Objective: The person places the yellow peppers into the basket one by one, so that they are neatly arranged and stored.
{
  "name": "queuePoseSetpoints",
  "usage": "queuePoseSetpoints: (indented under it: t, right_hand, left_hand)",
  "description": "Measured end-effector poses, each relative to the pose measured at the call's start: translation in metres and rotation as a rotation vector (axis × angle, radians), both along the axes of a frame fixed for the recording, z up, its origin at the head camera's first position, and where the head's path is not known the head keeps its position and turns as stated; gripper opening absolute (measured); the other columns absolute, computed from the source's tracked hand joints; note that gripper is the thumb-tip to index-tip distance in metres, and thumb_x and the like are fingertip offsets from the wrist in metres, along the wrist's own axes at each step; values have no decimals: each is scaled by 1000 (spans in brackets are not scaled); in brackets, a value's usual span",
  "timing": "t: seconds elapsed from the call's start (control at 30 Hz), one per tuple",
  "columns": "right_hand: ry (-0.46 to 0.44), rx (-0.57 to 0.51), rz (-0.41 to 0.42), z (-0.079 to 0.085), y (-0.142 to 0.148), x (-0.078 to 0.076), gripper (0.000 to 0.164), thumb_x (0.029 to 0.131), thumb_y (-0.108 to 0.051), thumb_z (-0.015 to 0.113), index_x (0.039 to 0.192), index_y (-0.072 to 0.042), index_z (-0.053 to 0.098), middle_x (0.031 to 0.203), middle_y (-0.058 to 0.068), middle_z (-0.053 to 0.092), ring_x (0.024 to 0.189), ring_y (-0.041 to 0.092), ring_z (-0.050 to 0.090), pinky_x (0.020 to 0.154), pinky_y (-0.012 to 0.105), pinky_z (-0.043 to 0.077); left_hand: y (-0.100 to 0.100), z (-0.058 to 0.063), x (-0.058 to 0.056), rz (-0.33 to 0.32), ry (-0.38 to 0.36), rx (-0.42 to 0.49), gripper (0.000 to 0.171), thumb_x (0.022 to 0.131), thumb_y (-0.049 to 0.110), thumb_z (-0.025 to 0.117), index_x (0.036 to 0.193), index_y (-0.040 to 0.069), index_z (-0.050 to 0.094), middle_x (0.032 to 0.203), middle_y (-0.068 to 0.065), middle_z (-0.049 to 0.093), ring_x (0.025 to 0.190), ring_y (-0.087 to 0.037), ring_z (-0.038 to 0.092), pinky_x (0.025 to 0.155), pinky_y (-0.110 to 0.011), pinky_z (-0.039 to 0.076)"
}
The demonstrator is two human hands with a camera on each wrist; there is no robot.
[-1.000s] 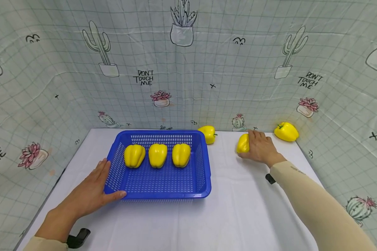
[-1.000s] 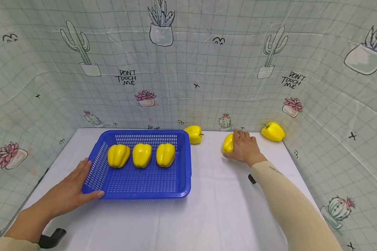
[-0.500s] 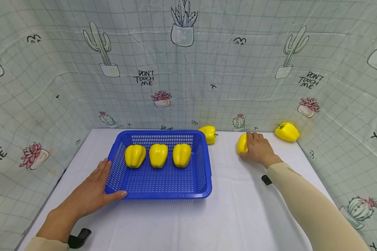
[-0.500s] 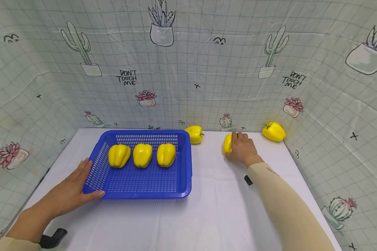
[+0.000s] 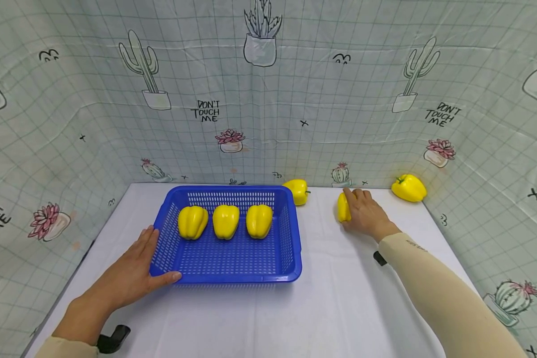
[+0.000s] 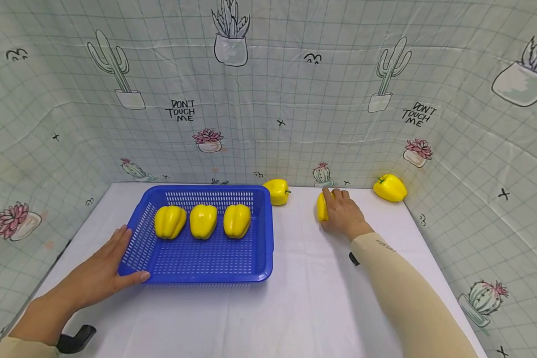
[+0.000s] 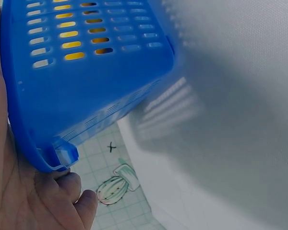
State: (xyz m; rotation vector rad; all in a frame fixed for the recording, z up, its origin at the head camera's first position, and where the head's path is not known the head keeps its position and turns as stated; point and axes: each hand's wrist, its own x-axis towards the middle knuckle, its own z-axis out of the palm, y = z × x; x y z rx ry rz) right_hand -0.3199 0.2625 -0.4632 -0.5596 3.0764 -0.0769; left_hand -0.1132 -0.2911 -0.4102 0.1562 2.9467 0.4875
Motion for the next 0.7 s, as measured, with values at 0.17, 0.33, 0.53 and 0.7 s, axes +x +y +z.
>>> queuePoseSetpoints:
  t: [0.17, 0.33, 0.53, 0.7]
  right_hand:
    - [12, -9, 31, -1, 0, 1, 101, 83, -32, 87, 157, 4, 28, 142, 33, 45, 129, 52, 44, 117, 65, 41]
    - [42, 4, 60, -2, -1, 3, 99, 81, -33, 88, 152, 5, 31, 134, 32, 48, 120, 50, 47, 112, 63, 45]
    - [63, 4, 69, -1, -5, 6, 95, 80, -34, 89, 146, 4, 34, 128, 29, 47, 114, 47, 47, 106, 58, 48]
    - [10, -15, 53, 0, -11, 10, 93, 82, -29, 89, 148, 5, 32, 134, 31, 44, 119, 47, 44, 108, 59, 49]
  left_hand:
    - [0, 0, 0, 0, 1, -5, 132, 86, 76, 69, 165, -9, 7, 172, -35, 8, 155, -58, 19, 120, -75, 25]
    - [1, 2, 0, 2, -6, 12, 134, 85, 78, 69, 165, -8, 6, 172, -34, 7, 156, -57, 17, 121, -74, 23]
    - [1, 2, 1, -1, -1, 16, 133, 85, 78, 68, 165, -8, 6, 172, -35, 7, 157, -57, 17, 121, -74, 23]
    - [1, 2, 1, 1, -3, 15, 134, 85, 79, 67, 165, -8, 6, 172, -34, 6, 157, -57, 17, 121, -74, 23]
